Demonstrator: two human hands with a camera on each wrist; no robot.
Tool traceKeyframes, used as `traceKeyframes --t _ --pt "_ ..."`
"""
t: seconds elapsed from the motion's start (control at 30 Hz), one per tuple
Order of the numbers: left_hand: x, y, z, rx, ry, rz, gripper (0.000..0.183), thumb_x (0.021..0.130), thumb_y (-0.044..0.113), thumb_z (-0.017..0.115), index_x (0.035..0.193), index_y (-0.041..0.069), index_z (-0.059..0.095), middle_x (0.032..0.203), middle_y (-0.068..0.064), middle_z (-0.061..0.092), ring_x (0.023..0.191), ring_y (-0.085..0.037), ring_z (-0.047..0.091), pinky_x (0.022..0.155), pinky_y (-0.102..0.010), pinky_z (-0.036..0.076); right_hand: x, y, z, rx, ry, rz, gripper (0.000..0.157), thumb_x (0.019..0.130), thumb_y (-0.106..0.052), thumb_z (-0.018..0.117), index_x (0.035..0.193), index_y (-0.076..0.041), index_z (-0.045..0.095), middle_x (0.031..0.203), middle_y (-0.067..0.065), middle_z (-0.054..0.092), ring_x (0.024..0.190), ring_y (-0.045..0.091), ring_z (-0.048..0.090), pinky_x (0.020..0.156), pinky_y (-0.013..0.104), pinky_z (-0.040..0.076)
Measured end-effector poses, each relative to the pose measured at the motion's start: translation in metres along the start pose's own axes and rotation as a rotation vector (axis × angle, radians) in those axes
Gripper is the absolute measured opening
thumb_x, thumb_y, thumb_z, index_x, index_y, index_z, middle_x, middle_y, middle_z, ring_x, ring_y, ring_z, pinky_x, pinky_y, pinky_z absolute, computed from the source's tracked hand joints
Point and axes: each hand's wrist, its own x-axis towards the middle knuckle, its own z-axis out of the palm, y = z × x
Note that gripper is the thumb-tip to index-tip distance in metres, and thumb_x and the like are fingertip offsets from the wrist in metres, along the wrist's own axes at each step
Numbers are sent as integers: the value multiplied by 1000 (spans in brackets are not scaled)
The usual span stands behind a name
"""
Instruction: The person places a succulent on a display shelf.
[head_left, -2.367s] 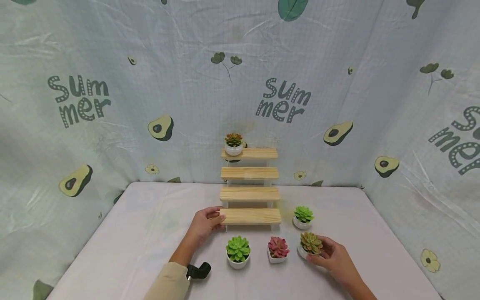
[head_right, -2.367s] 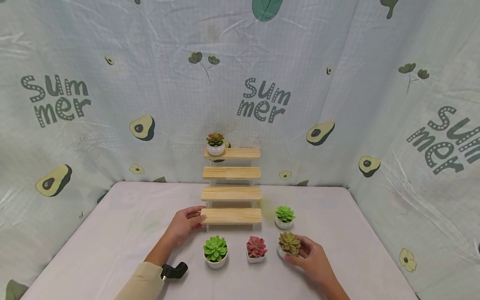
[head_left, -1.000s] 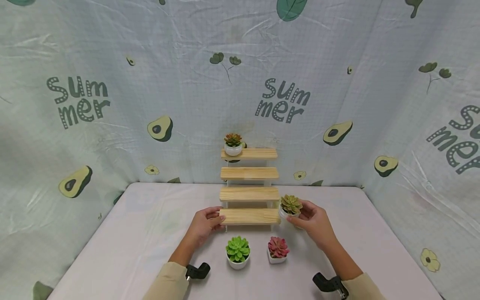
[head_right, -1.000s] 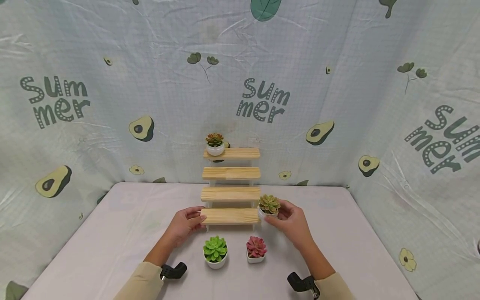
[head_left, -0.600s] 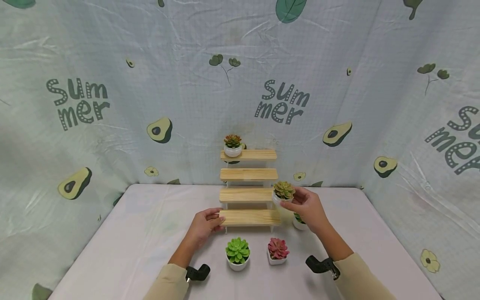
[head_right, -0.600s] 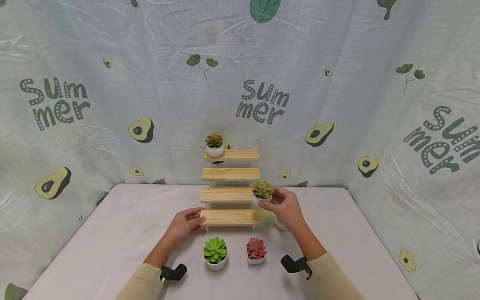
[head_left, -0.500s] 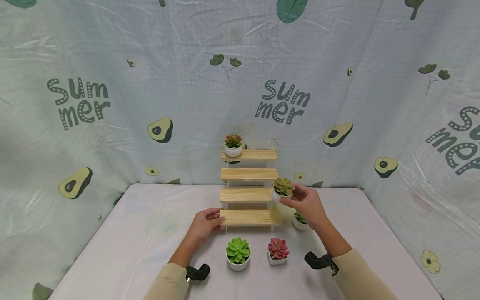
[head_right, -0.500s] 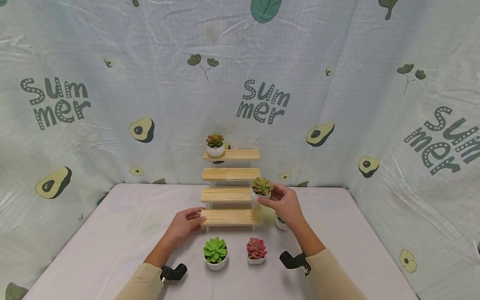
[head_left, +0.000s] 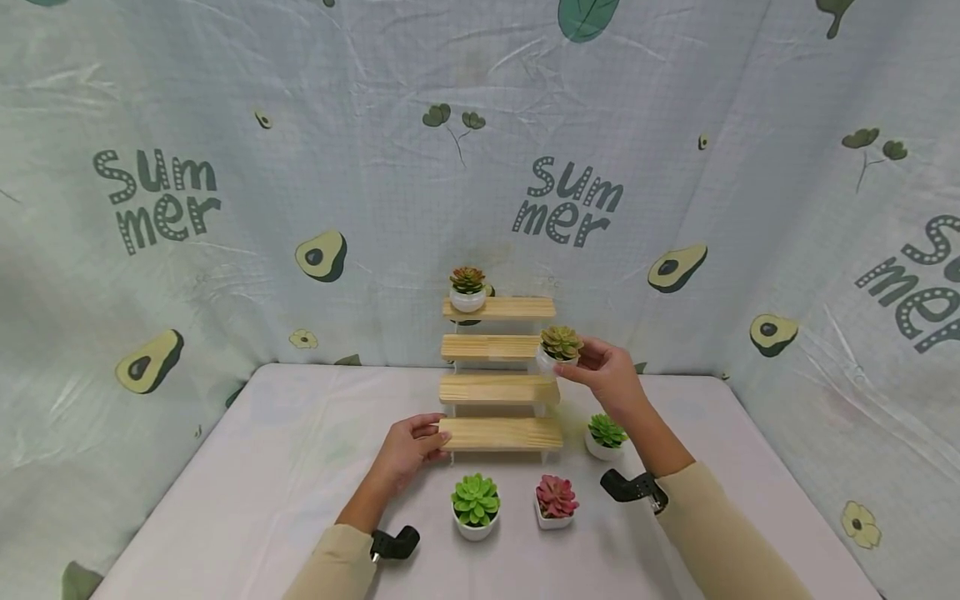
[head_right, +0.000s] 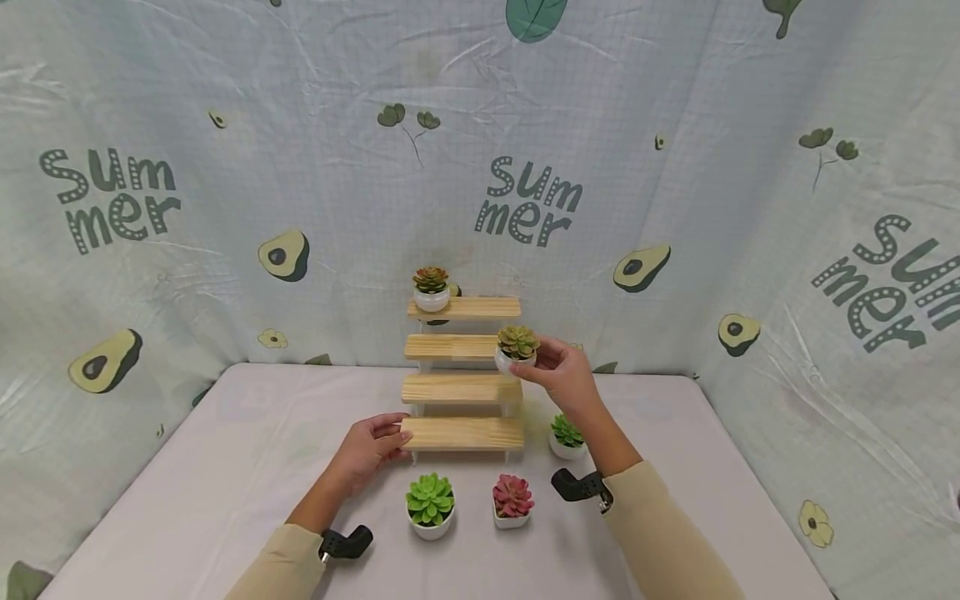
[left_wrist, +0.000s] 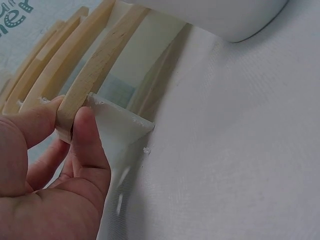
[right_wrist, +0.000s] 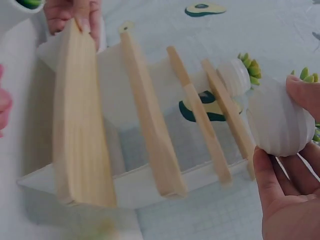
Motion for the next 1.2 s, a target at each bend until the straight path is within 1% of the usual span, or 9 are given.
traceKeyframes --t 0.17,0.3,0.4,0.5,0.6,0.8,0.93,1.07,1.2 --pt "2 -1 0 4 13 -4 40 94 -4 68 133 -9 60 100 -11 62 80 -14 66 69 -25 62 15 -10 -3 19 -14 -13 66 89 -17 82 146 -4 54 140 19 60 113 9 65 90 17 57" --pt "3 -1 1 9 21 -6 39 95 -4 68 133 -9 60 100 -11 62 80 -14 66 69 -25 61 28 -20 -4 4 -19 -26 63 89 -18 82 144 -5 56 134 16 63 106 5 66 89 18 56" --pt "2 -1 1 6 22 -3 39 95 -5 68 132 -10 60 100 -10 62 80 -14 65 69 -25 61 37 -25 -4 -15 -22 -29 64 89 -19 82 145 -6 56 135 16 63 111 12 66 99 27 54" --pt "1 -2 1 0 18 -3 39 95 -5 68 132 -10 60 98 -9 62 79 -13 65 68 -24 61 45 -28 -4 -13 -24 -18 65 89 -19 82 147 -8 54 140 16 60 122 22 62 112 42 48" --pt "2 -2 1 -1 17 -9 39 95 -5 68 132 -10 60 98 -9 62 79 -13 65 68 -24 61 52 -33 -3 2 -16 -9 66 89 -18 82 148 -8 54 144 17 58 130 30 58 117 50 43" --pt "3 -1 1 14 26 -10 40 94 -4 69 133 -8 61 100 -10 62 79 -13 65 68 -24 61 66 -41 2 4 0 -12 64 88 -19 83 146 -8 56 143 16 59 133 31 56 116 50 44" --pt "3 0 0 20 24 -16 40 94 -4 68 133 -8 61 101 -10 63 79 -13 65 67 -24 61 76 -41 5 28 7 7 65 89 -17 82 147 -8 55 146 16 57 136 30 54 117 49 44" --pt "3 0 0 23 17 -21 39 95 -4 68 133 -8 61 100 -10 63 79 -13 65 67 -24 61 83 -40 8 15 17 27 68 90 -18 81 150 -6 51 150 17 53 140 31 50 119 48 42" --pt "3 0 1 24 22 -22 39 95 -4 69 132 -7 62 100 -9 64 79 -13 65 67 -25 60 92 -38 10 9 30 32 67 90 -20 81 149 -6 52 151 16 52 140 32 49 118 49 42"
